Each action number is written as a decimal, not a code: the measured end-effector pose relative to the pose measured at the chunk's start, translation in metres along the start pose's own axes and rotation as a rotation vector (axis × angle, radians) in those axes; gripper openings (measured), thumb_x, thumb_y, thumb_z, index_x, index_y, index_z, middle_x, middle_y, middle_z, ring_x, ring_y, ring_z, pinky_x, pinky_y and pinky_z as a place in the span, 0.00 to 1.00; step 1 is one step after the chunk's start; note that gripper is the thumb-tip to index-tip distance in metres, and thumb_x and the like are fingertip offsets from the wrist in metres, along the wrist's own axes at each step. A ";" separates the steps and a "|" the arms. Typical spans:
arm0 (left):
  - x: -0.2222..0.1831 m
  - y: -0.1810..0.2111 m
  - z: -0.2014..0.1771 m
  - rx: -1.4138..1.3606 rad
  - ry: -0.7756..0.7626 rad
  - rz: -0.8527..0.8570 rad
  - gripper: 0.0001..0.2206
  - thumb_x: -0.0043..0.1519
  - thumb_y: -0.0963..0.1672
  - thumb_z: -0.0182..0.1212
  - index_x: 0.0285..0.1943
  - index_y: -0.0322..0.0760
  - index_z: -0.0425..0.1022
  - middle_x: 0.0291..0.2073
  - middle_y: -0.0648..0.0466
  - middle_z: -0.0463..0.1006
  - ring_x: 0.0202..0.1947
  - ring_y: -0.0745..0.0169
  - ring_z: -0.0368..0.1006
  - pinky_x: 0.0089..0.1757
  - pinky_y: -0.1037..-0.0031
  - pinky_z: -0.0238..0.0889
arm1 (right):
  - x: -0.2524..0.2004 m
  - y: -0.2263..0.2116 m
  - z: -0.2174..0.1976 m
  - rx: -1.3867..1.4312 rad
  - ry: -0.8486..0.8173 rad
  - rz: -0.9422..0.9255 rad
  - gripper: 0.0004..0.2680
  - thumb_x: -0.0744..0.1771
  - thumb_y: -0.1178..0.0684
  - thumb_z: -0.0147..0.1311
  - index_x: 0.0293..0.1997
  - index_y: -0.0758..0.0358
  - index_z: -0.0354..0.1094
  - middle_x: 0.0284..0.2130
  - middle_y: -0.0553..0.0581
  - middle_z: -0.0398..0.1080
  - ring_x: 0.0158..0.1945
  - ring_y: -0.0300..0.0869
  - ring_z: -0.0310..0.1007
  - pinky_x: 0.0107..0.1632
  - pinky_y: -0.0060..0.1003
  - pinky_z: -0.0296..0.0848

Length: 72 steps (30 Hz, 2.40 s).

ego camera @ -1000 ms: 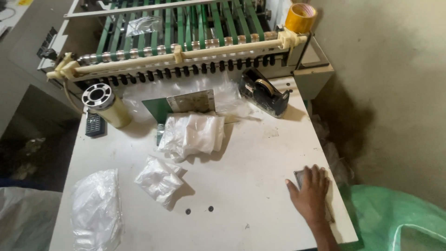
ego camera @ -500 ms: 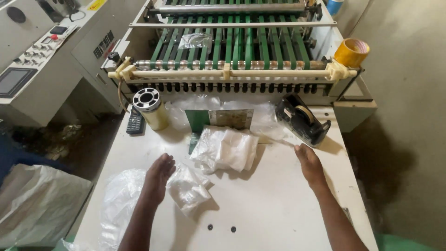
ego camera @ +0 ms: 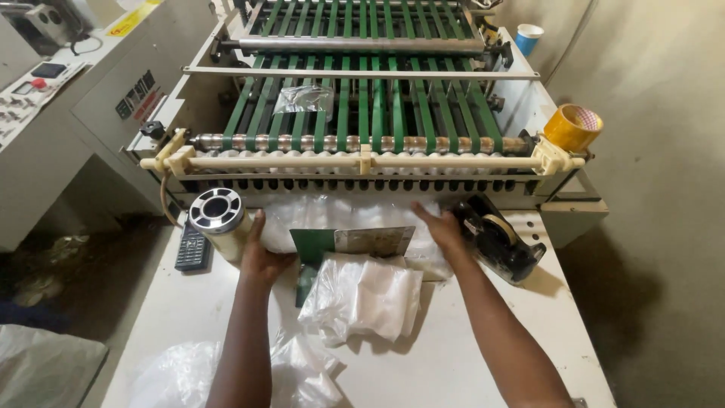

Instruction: Folding and stacking plastic bags on a production table in a packaging factory.

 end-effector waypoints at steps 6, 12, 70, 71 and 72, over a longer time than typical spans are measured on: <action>0.237 -0.065 -0.131 0.115 -0.040 -0.176 0.21 0.65 0.49 0.66 0.55 0.24 0.74 0.36 0.36 0.78 0.45 0.44 0.78 0.59 0.58 0.61 | 0.029 0.009 0.051 -0.637 -0.080 -0.287 0.21 0.64 0.49 0.60 0.60 0.74 0.68 0.55 0.71 0.72 0.66 0.59 0.67 0.69 0.50 0.65; 0.166 -0.056 -0.084 0.502 0.304 0.161 0.34 0.52 0.48 0.80 0.59 0.17 0.72 0.55 0.23 0.71 0.59 0.24 0.68 0.54 0.40 0.66 | 0.047 0.084 0.016 0.075 0.010 -0.371 0.18 0.60 0.56 0.69 0.51 0.76 0.73 0.41 0.69 0.76 0.50 0.53 0.74 0.57 0.58 0.68; -0.232 -0.296 -0.169 1.204 -0.414 0.350 0.21 0.60 0.45 0.59 0.63 0.36 0.74 0.58 0.43 0.77 0.56 0.44 0.73 0.53 0.58 0.67 | -0.381 0.193 -0.048 0.376 -0.324 0.038 0.21 0.65 0.53 0.58 0.67 0.60 0.66 0.53 0.59 0.77 0.56 0.48 0.76 0.58 0.41 0.76; -0.240 -0.283 -0.150 1.117 -0.340 0.204 0.24 0.62 0.48 0.56 0.68 0.38 0.69 0.57 0.47 0.79 0.55 0.51 0.75 0.51 0.63 0.69 | -0.386 0.176 -0.054 0.133 -0.265 -0.425 0.32 0.61 0.51 0.67 0.72 0.63 0.52 0.64 0.64 0.61 0.68 0.54 0.60 0.68 0.47 0.64; -0.243 -0.268 -0.128 1.025 -0.271 0.074 0.27 0.65 0.52 0.54 0.72 0.41 0.64 0.56 0.51 0.80 0.53 0.58 0.76 0.50 0.68 0.71 | -0.394 0.159 -0.058 -0.121 -0.183 -0.894 0.45 0.58 0.48 0.76 0.77 0.66 0.39 0.76 0.69 0.44 0.79 0.60 0.45 0.77 0.54 0.53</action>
Point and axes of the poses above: each hand's wrist, its own x-axis towards the middle knuckle, its own z-axis out of the palm, y = z × x, the point moved 4 cm from there along x, towards the middle knuckle
